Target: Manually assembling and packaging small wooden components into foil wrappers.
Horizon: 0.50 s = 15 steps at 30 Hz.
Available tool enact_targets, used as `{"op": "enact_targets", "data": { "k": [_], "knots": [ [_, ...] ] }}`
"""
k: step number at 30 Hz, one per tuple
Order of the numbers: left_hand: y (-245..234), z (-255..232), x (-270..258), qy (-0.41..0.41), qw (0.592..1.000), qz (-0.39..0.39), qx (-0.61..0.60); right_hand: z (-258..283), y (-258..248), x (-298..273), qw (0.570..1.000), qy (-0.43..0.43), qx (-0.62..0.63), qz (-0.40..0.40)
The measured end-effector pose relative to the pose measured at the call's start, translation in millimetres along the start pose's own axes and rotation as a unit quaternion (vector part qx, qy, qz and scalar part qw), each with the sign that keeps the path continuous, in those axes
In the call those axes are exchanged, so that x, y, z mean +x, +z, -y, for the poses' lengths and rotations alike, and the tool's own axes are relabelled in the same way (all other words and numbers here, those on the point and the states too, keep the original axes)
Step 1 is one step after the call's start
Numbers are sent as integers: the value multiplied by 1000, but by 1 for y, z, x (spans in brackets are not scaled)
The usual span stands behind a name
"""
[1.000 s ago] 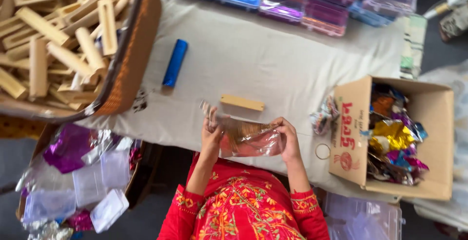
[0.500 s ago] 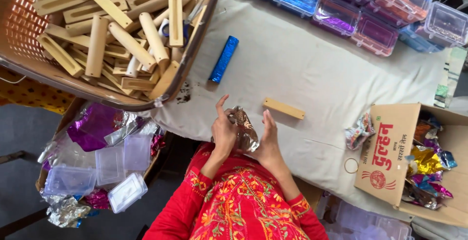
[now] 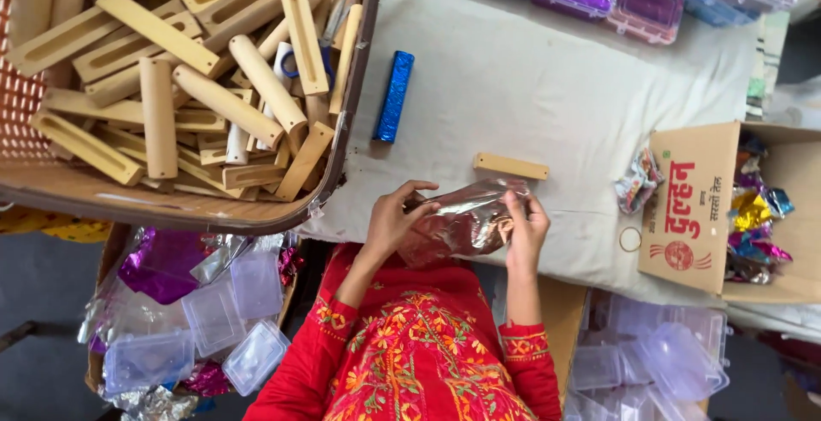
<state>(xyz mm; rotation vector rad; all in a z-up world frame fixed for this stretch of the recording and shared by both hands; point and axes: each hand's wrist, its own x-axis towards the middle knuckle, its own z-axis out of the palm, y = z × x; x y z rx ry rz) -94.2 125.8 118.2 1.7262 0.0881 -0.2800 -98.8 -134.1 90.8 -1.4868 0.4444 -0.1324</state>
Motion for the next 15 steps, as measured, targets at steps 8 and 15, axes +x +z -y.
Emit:
{"op": "enact_targets", "data": {
  "k": [8, 15],
  "knots": [
    [2, 2, 11, -67, 994, 25, -85, -7, -56, 18, 993, 79, 37, -82],
    [45, 23, 24, -68, 985, -85, -134, 3, -75, 41, 995, 65, 45, -56]
  ]
}}
